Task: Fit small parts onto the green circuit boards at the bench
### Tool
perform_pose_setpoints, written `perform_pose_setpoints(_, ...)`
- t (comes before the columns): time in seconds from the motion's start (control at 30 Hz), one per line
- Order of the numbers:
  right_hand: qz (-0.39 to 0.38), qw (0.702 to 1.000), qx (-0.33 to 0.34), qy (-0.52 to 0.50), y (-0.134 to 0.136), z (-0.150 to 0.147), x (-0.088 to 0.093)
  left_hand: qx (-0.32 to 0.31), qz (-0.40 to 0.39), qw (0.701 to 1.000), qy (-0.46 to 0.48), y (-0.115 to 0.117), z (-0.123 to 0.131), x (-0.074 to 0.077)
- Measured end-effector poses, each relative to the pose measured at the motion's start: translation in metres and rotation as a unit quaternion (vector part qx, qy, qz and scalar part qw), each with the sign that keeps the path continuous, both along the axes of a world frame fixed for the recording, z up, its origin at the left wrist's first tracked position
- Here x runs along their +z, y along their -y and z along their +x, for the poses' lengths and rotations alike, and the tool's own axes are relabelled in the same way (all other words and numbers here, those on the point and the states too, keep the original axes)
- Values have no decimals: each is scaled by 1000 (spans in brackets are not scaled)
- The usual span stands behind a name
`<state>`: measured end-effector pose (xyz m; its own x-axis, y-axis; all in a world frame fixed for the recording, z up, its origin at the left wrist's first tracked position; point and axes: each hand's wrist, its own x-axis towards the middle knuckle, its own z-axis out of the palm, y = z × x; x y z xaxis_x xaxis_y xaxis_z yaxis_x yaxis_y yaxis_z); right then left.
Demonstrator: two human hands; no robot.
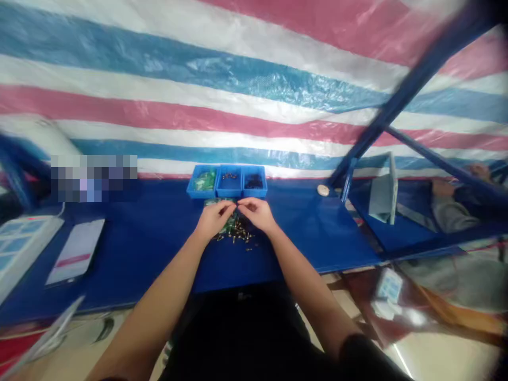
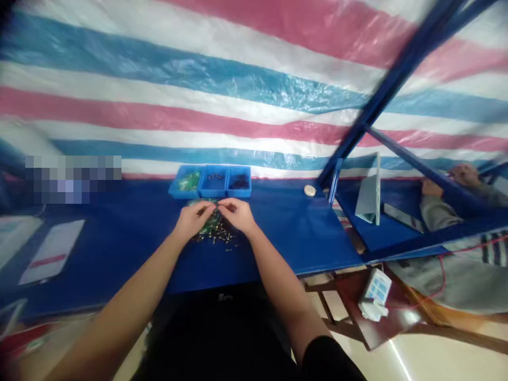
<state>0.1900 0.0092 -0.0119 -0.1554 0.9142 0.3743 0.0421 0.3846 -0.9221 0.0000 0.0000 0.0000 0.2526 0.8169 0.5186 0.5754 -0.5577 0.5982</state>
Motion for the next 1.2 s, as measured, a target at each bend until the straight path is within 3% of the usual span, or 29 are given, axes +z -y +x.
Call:
perform_pose_setpoints(0.7, -26, 1000, -11, -8, 2, -1, 4, 12, -5, 1000, 28, 3, 0, 2)
perform_pose_setpoints(0.93, -27, 1000, -9, -10, 3, -1, 4, 19, -38, 999, 15, 4, 0, 5)
perform_pose_setpoints(1.2, -31, 999, -4, -17, 3, -1, 5, 14, -5, 1000, 24, 3, 0, 2)
